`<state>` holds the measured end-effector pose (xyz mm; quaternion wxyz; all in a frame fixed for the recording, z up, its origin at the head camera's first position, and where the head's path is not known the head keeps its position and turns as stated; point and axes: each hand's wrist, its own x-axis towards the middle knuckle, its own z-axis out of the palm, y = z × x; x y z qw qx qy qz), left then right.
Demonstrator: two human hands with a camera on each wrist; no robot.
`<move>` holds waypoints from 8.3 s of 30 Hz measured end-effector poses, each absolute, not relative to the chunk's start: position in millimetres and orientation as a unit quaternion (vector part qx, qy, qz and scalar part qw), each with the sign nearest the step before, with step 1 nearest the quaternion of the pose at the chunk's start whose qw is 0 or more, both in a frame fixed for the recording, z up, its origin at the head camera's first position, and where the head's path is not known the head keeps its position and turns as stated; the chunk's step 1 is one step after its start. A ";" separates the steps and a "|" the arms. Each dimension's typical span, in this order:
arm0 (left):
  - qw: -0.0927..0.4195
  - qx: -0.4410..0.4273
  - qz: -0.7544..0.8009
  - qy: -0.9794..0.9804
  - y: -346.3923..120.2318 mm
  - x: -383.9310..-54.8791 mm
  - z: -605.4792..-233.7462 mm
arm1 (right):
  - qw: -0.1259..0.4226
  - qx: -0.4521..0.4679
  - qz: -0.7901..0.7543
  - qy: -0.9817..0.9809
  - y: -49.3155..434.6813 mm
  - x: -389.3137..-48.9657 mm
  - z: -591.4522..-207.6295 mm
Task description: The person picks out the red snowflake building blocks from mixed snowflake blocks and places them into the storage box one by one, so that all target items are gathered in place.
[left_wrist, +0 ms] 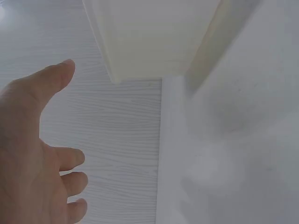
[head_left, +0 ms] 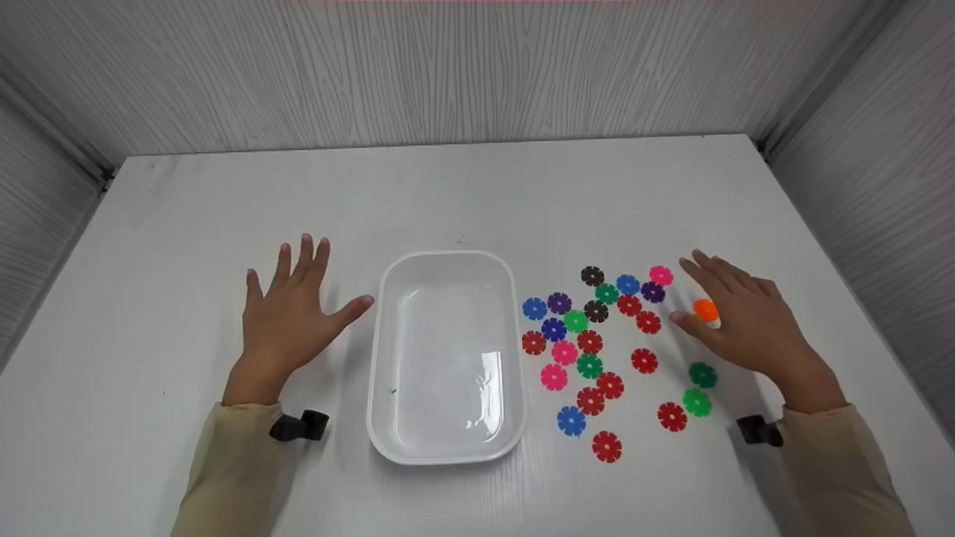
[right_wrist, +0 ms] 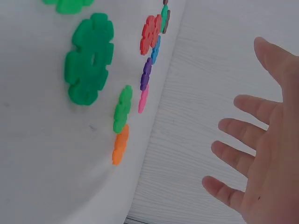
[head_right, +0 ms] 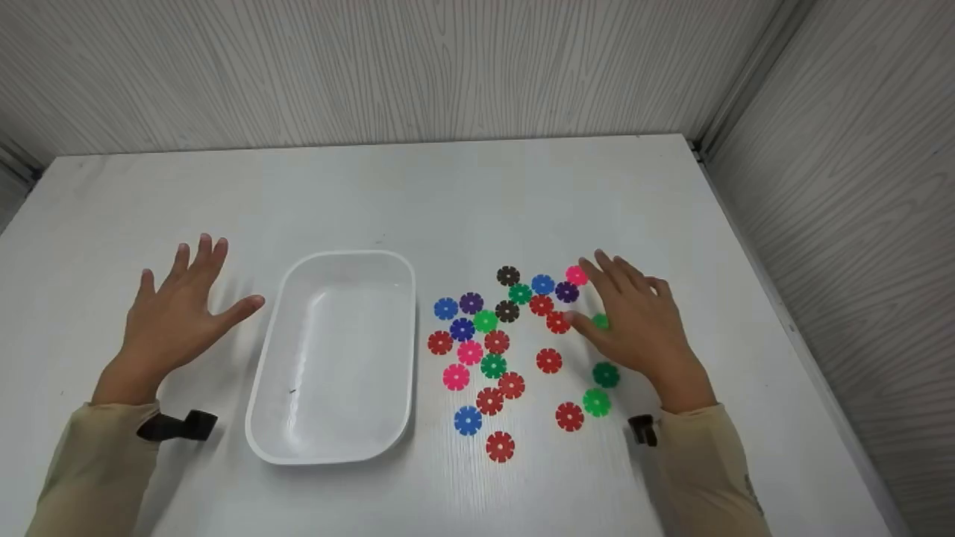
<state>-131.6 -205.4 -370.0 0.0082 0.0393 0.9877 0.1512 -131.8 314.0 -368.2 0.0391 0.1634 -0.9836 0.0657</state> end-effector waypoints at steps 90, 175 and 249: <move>0.226 0.120 0.489 0.834 -202.7 -125.1 -393.8 | -0.138 0.287 0.205 -0.925 163.9 -129.8 -331.1; 0.229 0.114 0.484 0.837 -204.1 -122.2 -395.0 | -0.181 0.296 0.070 -0.935 229.9 -149.7 -383.7; 0.233 0.113 0.490 0.832 -204.0 -122.5 -392.3 | -0.135 0.410 0.121 -0.894 125.2 -93.8 -330.5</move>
